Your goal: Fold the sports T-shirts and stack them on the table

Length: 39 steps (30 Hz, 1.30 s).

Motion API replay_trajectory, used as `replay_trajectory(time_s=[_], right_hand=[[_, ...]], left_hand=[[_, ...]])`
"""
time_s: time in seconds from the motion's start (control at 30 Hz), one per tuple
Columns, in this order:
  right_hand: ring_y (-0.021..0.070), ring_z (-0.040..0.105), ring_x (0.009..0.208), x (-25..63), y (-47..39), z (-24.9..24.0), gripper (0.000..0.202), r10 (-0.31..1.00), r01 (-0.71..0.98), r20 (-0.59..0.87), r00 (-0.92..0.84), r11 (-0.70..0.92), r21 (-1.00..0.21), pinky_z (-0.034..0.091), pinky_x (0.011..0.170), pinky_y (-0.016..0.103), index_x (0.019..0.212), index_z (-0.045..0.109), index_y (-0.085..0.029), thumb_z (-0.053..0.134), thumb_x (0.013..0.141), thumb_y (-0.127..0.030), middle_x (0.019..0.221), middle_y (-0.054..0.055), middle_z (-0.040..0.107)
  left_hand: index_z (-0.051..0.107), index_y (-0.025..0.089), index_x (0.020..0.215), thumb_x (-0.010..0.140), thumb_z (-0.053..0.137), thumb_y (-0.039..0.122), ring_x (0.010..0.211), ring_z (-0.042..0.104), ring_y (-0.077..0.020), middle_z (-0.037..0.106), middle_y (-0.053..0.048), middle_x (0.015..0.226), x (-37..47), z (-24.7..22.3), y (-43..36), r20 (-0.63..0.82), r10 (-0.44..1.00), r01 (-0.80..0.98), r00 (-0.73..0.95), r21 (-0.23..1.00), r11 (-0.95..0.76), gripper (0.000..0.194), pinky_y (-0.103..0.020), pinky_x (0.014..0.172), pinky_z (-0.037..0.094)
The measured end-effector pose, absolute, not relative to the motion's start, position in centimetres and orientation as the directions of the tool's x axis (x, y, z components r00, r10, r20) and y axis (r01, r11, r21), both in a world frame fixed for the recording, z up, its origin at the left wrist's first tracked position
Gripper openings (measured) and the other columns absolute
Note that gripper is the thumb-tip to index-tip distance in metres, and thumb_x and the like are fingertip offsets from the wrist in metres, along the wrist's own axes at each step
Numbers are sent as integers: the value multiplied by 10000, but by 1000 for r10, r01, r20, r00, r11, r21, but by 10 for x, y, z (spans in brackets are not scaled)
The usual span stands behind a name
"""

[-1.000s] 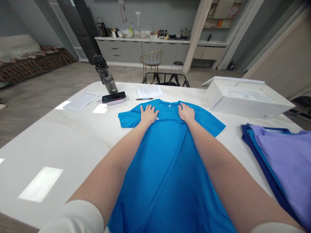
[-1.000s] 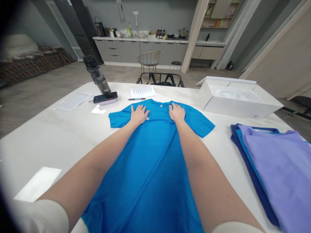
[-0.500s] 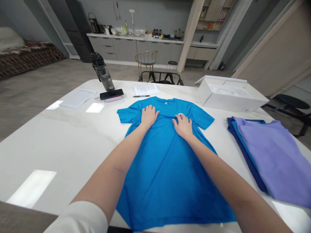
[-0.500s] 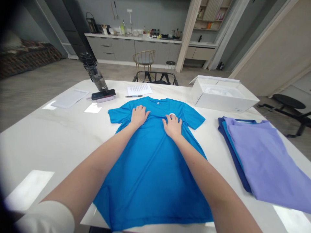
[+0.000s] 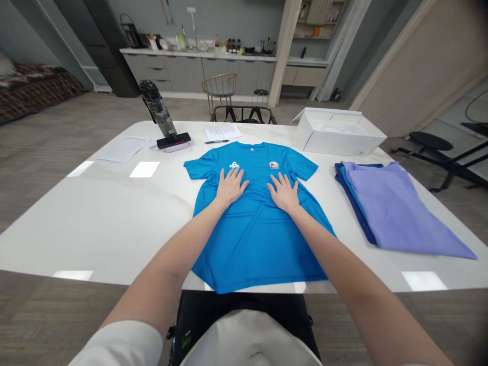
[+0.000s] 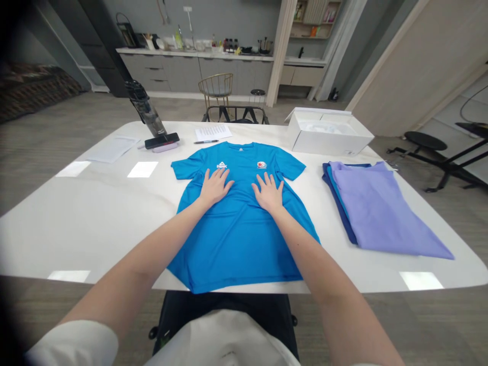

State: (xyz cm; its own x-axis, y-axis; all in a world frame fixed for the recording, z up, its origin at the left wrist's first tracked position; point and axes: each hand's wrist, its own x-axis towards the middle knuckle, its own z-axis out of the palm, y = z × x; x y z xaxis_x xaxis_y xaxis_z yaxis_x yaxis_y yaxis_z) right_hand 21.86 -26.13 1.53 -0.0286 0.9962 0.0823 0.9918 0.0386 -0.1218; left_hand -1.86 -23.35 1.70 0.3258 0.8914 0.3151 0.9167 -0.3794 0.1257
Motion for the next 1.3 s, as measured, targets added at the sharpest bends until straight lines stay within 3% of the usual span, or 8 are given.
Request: replay_trajectory(time_s=[0.1,0.2,0.33,0.47,0.67,0.87,1.03,1.3], right_hand=[[327,282,1509,226,-290,17,610,972,991,216,-90,108,-74,150,1204,645,1552,462,-261,207,1071,-536,1663,100,343],[353,441,1359,235,-321,18,565,964,993,254,-74,96,-74,277,1135,592,1450,568,-216,295,1058,-517,1517,167,511],[348,537,1189,245,-349,17,533,967,991,245,-62,89,-102,387,1016,513,1299,662,-192,353,1041,-540,1297,186,635],[323,504,1305,251,-366,11,558,966,977,227,-121,156,-146,363,1094,517,1386,625,-225,315,1058,-553,1401,149,611],[316,310,1519,251,-394,7,600,983,980,117,-139,153,-126,225,1206,635,1558,454,-305,270,1061,-587,1648,70,382],[349,210,1559,250,-429,15,622,985,981,101,-139,150,-119,215,1167,749,1601,367,-335,258,1052,-607,1700,39,255],[357,220,1557,278,-473,13,634,984,978,109,-137,152,-142,268,1176,709,1597,380,-296,319,1041,-596,1701,64,251],[367,327,1515,331,-555,-3,616,988,987,135,-79,97,-127,331,1188,606,1562,442,-200,301,1059,-527,1629,136,401]], left_hand=[[556,194,1435,1075,302,416,1387,496,-289,571,-153,1480,-24,22,-265,345,831,875,436,54,-481,494,-505,1213,255],[649,179,1252,1085,258,391,1131,660,-295,711,-170,1199,-31,26,-292,214,842,861,495,10,-508,475,-430,971,467],[657,170,1136,1088,231,438,894,706,-280,733,-144,974,-35,30,-321,103,881,886,462,2,-465,506,-374,780,488],[660,152,1155,1070,293,495,1059,660,-308,701,-169,1089,-31,32,-354,192,890,906,413,11,-423,509,-415,903,475],[458,228,1534,1042,319,584,1459,402,-332,475,-165,1559,-40,19,-395,198,902,907,383,106,-408,623,-549,1203,264],[369,274,1590,1048,361,519,1500,328,-331,347,-114,1656,-54,25,-419,207,861,873,465,56,-485,594,-554,1195,271],[611,185,1271,1058,372,448,1100,591,-310,642,-162,1224,-76,38,-454,148,873,885,465,-60,-461,414,-425,883,460],[629,208,918,1067,393,367,880,602,-255,645,-85,908,-138,43,-506,82,826,826,558,-156,-542,321,-381,766,429]])
